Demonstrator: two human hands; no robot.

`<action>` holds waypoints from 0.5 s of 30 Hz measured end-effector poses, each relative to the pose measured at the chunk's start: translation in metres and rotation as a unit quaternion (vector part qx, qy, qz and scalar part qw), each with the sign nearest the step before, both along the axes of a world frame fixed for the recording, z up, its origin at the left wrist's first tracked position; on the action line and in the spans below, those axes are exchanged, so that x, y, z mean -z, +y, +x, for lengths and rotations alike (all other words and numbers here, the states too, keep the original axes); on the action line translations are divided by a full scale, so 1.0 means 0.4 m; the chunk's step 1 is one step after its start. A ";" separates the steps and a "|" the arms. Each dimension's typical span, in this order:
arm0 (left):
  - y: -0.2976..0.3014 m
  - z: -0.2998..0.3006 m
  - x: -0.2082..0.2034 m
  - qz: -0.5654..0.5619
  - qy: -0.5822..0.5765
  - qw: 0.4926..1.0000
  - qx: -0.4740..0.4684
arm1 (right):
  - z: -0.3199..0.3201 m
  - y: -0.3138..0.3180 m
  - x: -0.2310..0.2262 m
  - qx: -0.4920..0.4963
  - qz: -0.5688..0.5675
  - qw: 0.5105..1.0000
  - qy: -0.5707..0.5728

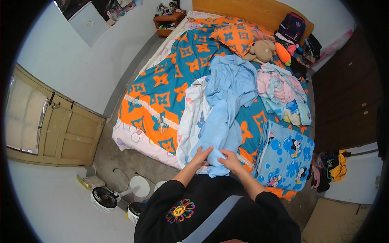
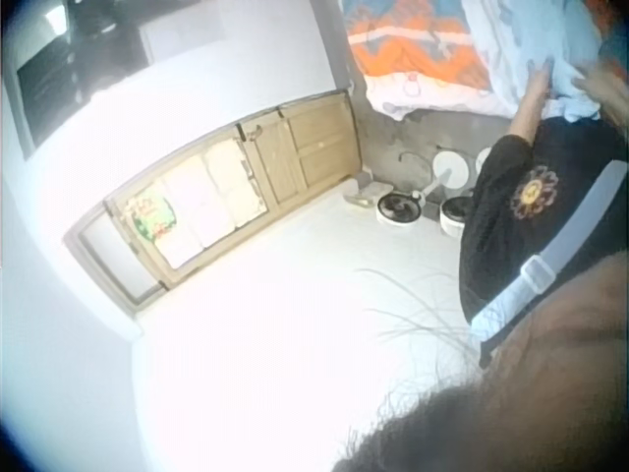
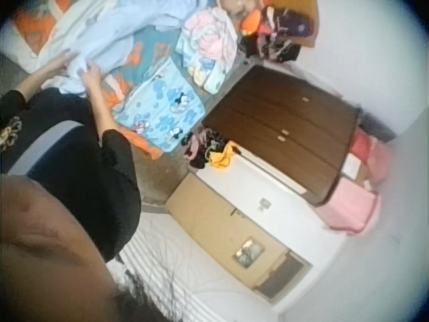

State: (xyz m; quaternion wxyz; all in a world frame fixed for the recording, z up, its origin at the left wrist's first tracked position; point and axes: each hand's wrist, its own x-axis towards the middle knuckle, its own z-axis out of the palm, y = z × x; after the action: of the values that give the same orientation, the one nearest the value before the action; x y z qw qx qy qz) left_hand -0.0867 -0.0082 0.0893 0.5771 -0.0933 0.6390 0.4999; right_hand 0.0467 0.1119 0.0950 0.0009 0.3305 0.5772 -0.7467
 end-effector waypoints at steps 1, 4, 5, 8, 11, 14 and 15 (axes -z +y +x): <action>0.020 0.005 -0.008 0.004 -0.008 1.000 -0.013 | 0.002 -0.004 -0.006 -0.059 0.062 0.996 0.005; 0.039 0.016 0.101 0.103 0.113 0.987 -0.057 | -0.002 -0.010 -0.040 -0.147 0.166 0.975 0.012; 0.047 0.018 0.103 0.137 0.127 0.981 -0.056 | -0.001 -0.001 -0.048 -0.154 0.167 0.974 0.023; 0.040 0.020 0.117 0.127 0.295 0.947 -0.012 | -0.004 0.032 -0.030 -0.157 0.173 0.971 0.051; 0.040 0.049 0.065 0.148 0.446 0.879 0.080 | -0.008 0.103 -0.019 -0.113 0.125 0.985 -0.042; 0.043 0.099 -0.017 0.179 0.480 0.848 0.135 | -0.025 0.170 0.015 -0.043 0.228 0.970 -0.079; 0.038 0.116 -0.021 0.206 0.498 0.832 0.133 | -0.039 0.189 0.029 -0.054 0.228 0.969 -0.076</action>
State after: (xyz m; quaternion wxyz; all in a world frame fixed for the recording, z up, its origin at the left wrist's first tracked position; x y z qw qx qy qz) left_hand -0.0405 0.0071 0.0976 0.2481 0.3751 0.7283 0.5170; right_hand 0.0310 0.1874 0.0832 0.0095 0.3462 0.7473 -0.5671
